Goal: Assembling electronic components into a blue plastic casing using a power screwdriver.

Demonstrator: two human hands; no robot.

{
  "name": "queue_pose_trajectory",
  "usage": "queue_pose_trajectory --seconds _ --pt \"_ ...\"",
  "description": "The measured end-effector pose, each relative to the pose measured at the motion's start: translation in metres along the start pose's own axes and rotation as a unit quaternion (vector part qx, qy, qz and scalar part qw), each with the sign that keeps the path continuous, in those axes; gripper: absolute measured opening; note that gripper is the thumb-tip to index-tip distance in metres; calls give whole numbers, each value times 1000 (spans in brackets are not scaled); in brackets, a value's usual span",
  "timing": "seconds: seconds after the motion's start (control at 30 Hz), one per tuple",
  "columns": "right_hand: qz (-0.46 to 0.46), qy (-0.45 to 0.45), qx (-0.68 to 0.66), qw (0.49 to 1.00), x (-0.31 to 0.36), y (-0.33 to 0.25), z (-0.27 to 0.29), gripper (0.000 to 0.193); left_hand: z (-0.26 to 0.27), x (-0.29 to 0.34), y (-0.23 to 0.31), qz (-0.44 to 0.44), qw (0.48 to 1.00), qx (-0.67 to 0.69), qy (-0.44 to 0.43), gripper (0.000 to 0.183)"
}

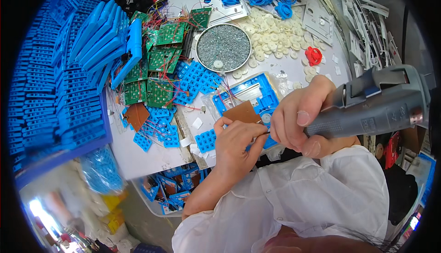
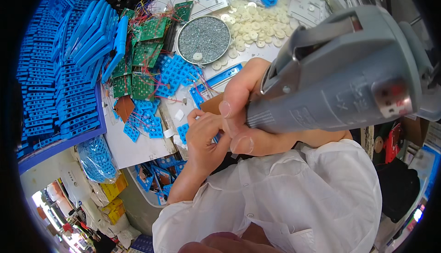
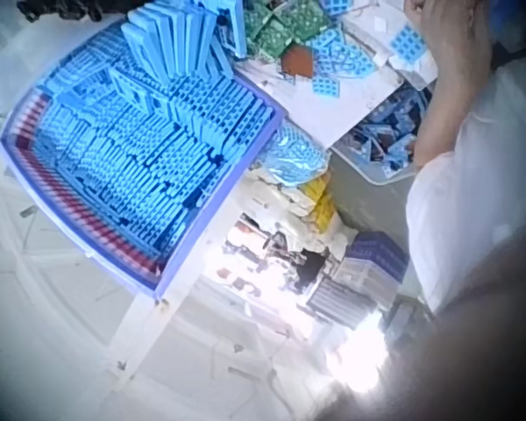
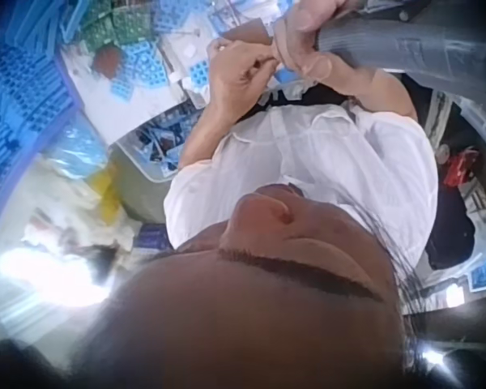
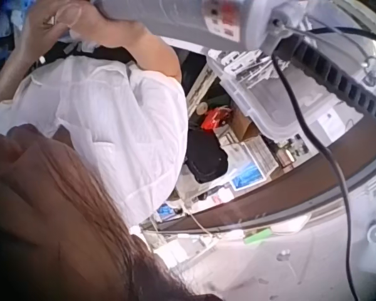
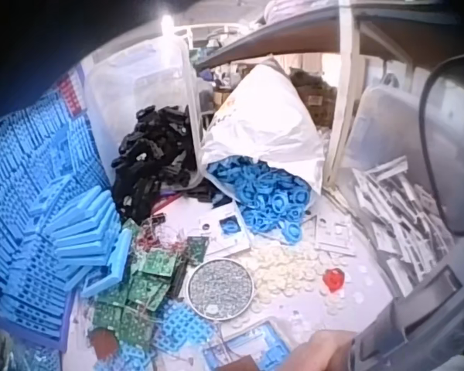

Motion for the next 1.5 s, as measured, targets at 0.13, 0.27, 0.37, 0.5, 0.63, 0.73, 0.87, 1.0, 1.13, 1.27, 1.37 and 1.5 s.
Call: queue_pose_trajectory --seconds 0.13,0.27,0.37,0.5,0.63,0.73,0.87,1.0,1.13,1.27,1.37,1.5 --pt "20 12 17 1000 4 -4 10 44 -4 -20 8 -84 990 -108 -20 16" --pt "64 69 46 994 4 -12 26 44 11 -92 -51 -70 987 -29 -145 14" --pt "132 71 -3 989 -4 -2 29 42 22 -140 -99 -122 923 -366 -6 11" --pt "119 75 13 990 -2 0 37 40 5 -160 -129 -103 906 -401 -91 12" --pt "45 86 50 994 7 12 38 40 6 -171 -127 -132 896 -424 -26 15" --pt "25 48 119 991 8 25 30 40 5 -174 -133 -152 873 -464 -3 19" --pt "-7 -11 125 992 7 36 19 38 7 -182 -131 -106 875 -468 -68 22" --pt "-21 -34 117 992 9 46 13 39 14 -189 -129 -77 902 -423 -43 24" --pt "-32 -49 77 995 10 57 7 39 21 -182 -112 -104 909 -402 33 25" --pt "-55 -41 88 994 11 64 3 38 23 -178 -107 -106 904 -413 10 23" --pt "-59 -42 98 993 11 67 0 37 23 -180 -113 -80 892 -445 -20 23" --pt "-64 -44 119 990 12 73 -5 37 28 -179 -126 -98 879 -467 17 28"
Point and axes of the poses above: each hand's wrist, its own x-axis away from the middle knuckle, its own z-axis out of the back of the hand, y = z × x, the point moved 6 cm from there along -x, towards the middle knuckle, and after that the axes turned 4 degrees about -z, right-handed, at the moved point
